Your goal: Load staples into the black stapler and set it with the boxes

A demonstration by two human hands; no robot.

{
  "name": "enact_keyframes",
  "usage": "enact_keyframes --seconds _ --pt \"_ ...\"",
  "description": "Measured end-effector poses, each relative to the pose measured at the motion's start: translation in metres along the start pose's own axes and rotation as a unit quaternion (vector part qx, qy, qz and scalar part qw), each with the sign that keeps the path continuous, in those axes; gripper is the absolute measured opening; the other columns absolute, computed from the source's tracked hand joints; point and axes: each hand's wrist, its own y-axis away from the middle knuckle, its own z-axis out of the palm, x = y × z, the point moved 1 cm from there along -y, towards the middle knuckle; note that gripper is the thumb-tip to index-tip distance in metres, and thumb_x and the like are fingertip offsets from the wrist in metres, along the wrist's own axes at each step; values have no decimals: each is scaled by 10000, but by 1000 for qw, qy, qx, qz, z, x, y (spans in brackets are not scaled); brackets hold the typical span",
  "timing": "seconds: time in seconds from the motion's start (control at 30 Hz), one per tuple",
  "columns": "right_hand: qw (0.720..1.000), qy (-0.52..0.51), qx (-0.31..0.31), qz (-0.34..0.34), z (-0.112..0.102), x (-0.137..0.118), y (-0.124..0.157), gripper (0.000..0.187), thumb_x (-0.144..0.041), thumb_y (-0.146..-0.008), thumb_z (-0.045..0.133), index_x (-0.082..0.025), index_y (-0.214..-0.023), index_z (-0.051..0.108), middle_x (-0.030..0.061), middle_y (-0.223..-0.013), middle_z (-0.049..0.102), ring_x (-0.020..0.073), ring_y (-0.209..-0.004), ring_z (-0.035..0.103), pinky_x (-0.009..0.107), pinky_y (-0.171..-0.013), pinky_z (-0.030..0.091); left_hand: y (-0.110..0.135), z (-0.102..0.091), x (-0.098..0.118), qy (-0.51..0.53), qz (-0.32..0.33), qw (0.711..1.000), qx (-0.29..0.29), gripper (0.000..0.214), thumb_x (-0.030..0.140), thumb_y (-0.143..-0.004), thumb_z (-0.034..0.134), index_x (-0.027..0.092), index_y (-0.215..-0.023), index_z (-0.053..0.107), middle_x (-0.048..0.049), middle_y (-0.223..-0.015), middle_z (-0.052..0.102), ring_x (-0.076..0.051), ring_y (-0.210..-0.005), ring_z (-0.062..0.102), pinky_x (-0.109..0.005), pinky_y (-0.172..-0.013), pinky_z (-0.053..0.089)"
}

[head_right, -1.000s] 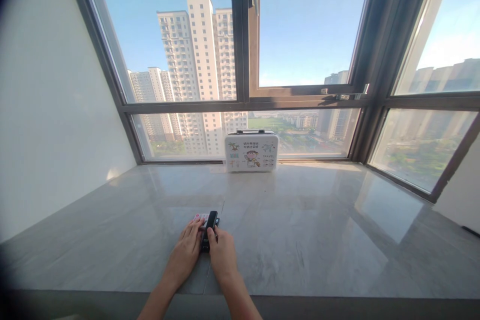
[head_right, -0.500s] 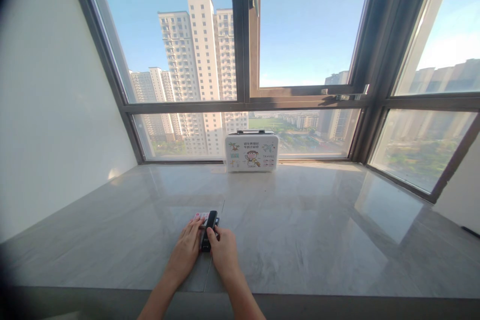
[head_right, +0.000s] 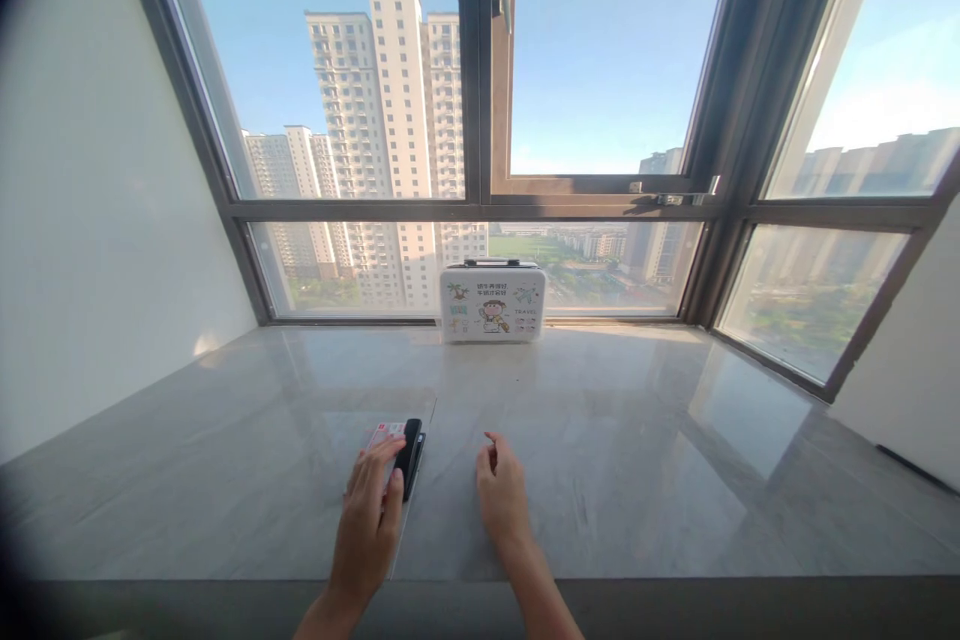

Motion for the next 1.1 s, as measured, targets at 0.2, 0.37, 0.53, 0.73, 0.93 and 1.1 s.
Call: enact_keyframes --seconds 0.2,0.37,0.53,0.73,0.93,1.1 --pt "938 332 -53 -84 -77 18 -2 550 -351 -949 420 -212 -1476 495 71 -1474 502 261 -1441 316 396 -1181 250 -10 78 62 -24 67 967 -245 488 367 -1026 324 239 -1483 436 -67 -1502 483 -220 -1404 417 -417 -1172 349" --pt "877 465 -98 -73 -77 16 12 542 -422 -1024 312 -304 -1551 358 10 -1622 252 274 -1507 140 499 -1203 102 -13 121 51 -112 44 957 -265 573 506 -1025 253 270 -1534 373 -31 -1626 277 -239 -1518 186 -512 -1241 153" --pt "864 491 -96 -64 -71 10 15 555 -463 -1031 288 -304 -1561 332 27 -1633 215 280 -1512 108 512 -1196 78 -8 122 45 -133 48 954 -266 562 485 -1033 195 313 -1550 333 6 -1633 256 -204 -1520 179 -473 -1245 154" --pt "856 505 -92 -58 -70 7 18 563 -453 -1029 284 -299 -1571 306 32 -1635 209 290 -1511 108 520 -1193 83 -9 120 47 -127 44 956 -261 559 487 -1028 208 312 -1535 367 8 -1619 294 -202 -1511 210 -465 -1243 169" --pt "860 499 -84 -69 -69 6 20 557 -439 -1031 286 -297 -1569 313 47 -1632 219 303 -1507 126 539 -1187 93 -11 118 49 -118 34 956 -265 554 457 -1016 251 294 -1529 383 -6 -1617 299 -212 -1509 220 -472 -1241 173" --pt "863 494 -75 -68 -69 5 23 554 -439 -1029 303 -292 -1562 332 51 -1627 234 303 -1506 131 541 -1189 93 -14 115 52 -114 32 954 -275 547 418 -999 296 291 -1522 397 -8 -1615 303 -226 -1508 222 -486 -1239 174"
